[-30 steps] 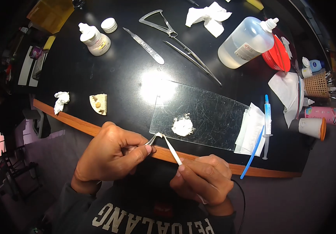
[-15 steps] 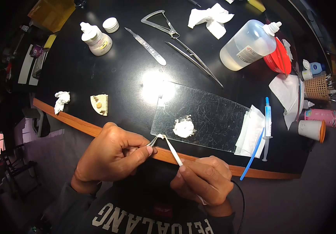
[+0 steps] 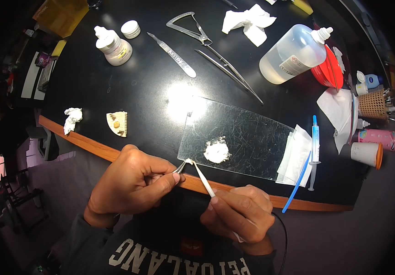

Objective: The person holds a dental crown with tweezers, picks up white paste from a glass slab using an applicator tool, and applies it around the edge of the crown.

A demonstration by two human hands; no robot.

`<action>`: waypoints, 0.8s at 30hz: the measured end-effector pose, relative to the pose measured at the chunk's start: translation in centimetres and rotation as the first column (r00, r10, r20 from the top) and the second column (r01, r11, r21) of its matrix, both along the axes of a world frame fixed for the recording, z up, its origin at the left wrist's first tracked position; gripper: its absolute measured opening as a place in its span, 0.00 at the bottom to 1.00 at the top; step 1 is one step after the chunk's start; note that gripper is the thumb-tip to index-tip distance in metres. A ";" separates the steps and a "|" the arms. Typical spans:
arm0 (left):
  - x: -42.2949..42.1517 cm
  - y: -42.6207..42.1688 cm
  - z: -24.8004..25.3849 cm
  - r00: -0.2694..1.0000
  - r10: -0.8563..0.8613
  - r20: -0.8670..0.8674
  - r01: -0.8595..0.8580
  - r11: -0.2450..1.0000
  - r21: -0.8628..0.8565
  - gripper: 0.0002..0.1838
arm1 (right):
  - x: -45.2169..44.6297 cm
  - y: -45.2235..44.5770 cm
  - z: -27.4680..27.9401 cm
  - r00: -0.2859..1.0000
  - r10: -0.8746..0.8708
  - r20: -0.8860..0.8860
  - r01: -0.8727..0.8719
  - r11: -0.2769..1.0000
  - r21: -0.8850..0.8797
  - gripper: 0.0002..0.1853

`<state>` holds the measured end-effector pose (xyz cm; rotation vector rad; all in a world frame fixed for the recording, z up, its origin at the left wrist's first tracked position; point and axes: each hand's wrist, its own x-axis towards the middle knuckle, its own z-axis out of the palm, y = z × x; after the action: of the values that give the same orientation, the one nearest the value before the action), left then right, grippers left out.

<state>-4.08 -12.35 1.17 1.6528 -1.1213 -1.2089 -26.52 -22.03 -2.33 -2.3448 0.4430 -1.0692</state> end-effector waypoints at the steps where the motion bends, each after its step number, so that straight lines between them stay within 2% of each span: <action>1: 0.0 0.0 0.0 1.000 -0.003 -0.001 0.003 1.000 0.004 0.15 | 0.0 0.0 0.0 1.000 0.001 -0.003 -0.001 1.000 0.000 0.13; 12: 0.0 0.0 0.1 1.000 -0.004 0.003 0.004 1.000 -0.003 0.16 | 0.0 0.1 -0.1 1.000 -0.011 0.014 0.011 1.000 0.009 0.14; 15: 0.0 0.3 -0.7 0.999 -0.024 0.043 0.028 0.997 -0.074 0.18 | -0.1 0.0 0.0 1.000 -0.005 0.007 0.005 1.000 0.020 0.15; 24: 0.0 0.2 -0.7 0.999 -0.013 0.053 0.018 0.995 -0.093 0.17 | -0.1 0.1 -0.1 1.000 -0.013 0.005 0.013 1.000 0.004 0.16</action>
<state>-4.12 -12.11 0.46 1.6154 -1.2074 -1.1118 -26.60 -21.97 -2.39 -2.3379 0.4593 -1.0793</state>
